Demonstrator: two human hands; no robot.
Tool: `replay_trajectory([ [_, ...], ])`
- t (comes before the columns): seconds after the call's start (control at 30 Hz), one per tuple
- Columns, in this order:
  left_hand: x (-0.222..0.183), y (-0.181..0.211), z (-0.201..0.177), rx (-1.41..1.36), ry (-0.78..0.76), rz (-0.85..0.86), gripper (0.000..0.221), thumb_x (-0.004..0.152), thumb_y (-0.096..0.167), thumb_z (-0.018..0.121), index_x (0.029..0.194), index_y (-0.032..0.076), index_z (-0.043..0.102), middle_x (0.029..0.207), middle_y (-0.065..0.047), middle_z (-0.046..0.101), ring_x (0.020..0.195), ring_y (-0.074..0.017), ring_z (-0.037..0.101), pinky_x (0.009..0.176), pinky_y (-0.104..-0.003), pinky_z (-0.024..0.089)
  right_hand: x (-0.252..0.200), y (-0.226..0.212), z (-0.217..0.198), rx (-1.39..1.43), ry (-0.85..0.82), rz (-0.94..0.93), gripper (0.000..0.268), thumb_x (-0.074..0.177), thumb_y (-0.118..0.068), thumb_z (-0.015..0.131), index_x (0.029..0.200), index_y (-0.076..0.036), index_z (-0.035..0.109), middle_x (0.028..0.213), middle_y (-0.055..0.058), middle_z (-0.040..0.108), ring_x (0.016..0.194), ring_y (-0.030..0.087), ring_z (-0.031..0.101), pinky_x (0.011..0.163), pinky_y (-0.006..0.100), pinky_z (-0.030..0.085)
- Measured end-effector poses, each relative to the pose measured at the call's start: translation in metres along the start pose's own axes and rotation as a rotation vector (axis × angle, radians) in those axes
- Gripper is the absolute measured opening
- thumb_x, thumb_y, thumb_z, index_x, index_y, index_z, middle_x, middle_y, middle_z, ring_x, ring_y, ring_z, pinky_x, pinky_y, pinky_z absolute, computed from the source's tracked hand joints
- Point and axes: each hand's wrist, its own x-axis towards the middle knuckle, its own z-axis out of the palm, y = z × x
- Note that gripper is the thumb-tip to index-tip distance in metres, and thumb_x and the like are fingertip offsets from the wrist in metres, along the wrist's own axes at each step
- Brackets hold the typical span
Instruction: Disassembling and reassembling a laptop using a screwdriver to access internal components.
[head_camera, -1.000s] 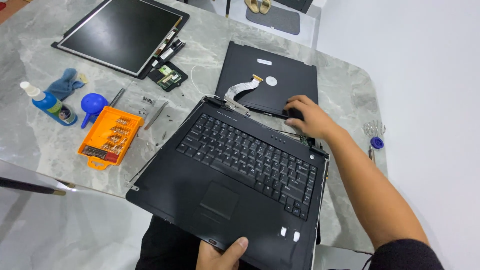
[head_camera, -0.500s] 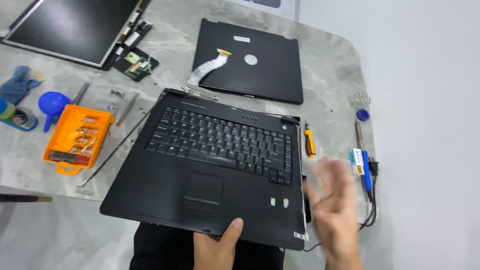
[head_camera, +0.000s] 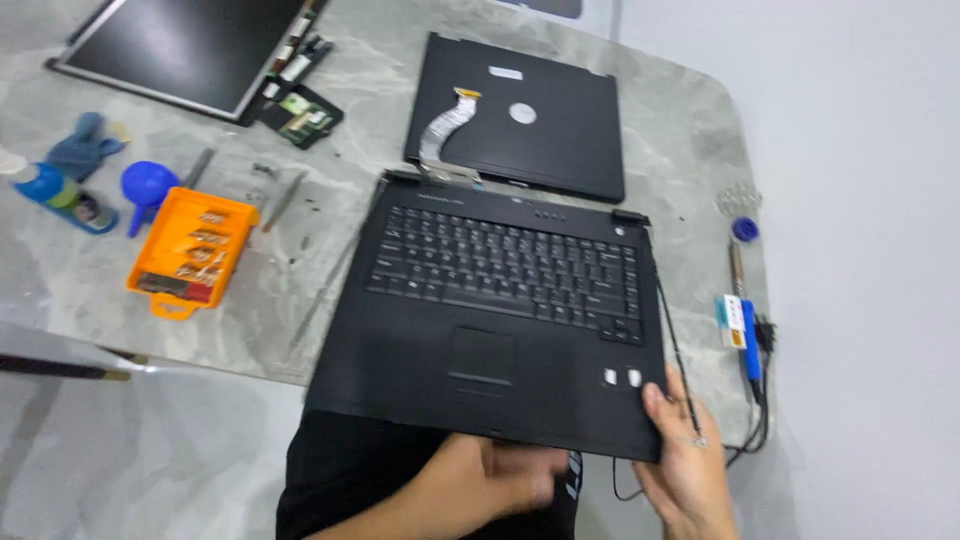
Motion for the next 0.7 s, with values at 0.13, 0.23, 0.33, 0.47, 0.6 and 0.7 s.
replay_trajectory([
  [0.13, -0.053, 0.073, -0.047, 0.749, -0.519, -0.173, 0.045, 0.085, 0.016, 0.053, 0.13, 0.015, 0.051, 0.121, -0.007, 0.064, 0.107, -0.0129, 0.063, 0.092, -0.022, 0.049, 0.011, -0.008, -0.005, -0.124, 0.062, 0.044, 0.052, 0.088, -0.007, 0.043, 0.14, -0.004, 0.047, 0.128, 0.011, 0.056, 0.104, 0.024, 0.053, 0.092, 0.037, 0.043],
  [0.23, -0.073, 0.085, -0.107, 0.877, -0.52, -0.144, 0.033, 0.093, 0.024, 0.052, 0.122, 0.013, 0.061, 0.117, 0.001, 0.068, 0.105, -0.0033, 0.064, 0.088, -0.016, 0.051, 0.039, 0.005, -0.034, -0.099, 0.01, -0.012, 0.046, 0.091, -0.009, 0.046, 0.137, -0.007, 0.051, 0.12, 0.009, 0.059, 0.1, 0.022, 0.056, 0.089, 0.038, 0.046],
  [0.33, -0.075, 0.095, -0.154, 0.343, -0.189, 0.037, 0.032, 0.088, 0.02, 0.061, 0.113, 0.004, 0.048, 0.1, -0.028, 0.076, 0.077, -0.0334, 0.079, 0.062, -0.033, 0.063, 0.049, 0.005, -0.041, -0.163, -0.081, -0.033, 0.058, 0.087, -0.014, 0.04, 0.143, 0.001, 0.041, 0.126, 0.019, 0.052, 0.107, 0.029, 0.05, 0.098, 0.039, 0.038],
  [0.47, -0.024, 0.135, -0.155, 0.331, 0.38, 0.506, 0.033, 0.088, 0.02, 0.056, 0.118, 0.006, 0.055, 0.104, -0.018, 0.069, 0.086, -0.0293, 0.072, 0.076, -0.038, 0.06, 0.062, 0.016, -0.058, -0.284, -0.067, -0.179, 0.051, 0.093, -0.02, 0.047, 0.141, -0.001, 0.048, 0.118, 0.014, 0.059, 0.093, 0.019, 0.057, 0.079, 0.027, 0.044],
  [0.6, 0.045, 0.162, -0.174, 0.275, 0.266, 0.895, 0.055, 0.096, 0.015, 0.056, 0.143, 0.01, 0.028, 0.13, -0.023, 0.053, 0.108, -0.0334, 0.064, 0.088, -0.04, 0.055, 0.065, 0.006, -0.057, -0.424, -0.051, -0.2, 0.047, 0.096, -0.021, 0.046, 0.139, -0.002, 0.049, 0.12, 0.011, 0.059, 0.093, 0.016, 0.056, 0.075, 0.019, 0.041],
  [0.7, 0.073, 0.192, -0.185, 0.404, 0.232, 0.908, 0.054, 0.1, 0.021, 0.052, 0.147, 0.018, 0.025, 0.131, -0.019, 0.056, 0.107, -0.0313, 0.066, 0.087, -0.043, 0.056, 0.074, -0.002, -0.064, -0.491, -0.078, -0.145, 0.048, 0.096, -0.02, 0.043, 0.142, -0.004, 0.046, 0.124, 0.013, 0.056, 0.099, 0.02, 0.054, 0.08, 0.024, 0.039],
])
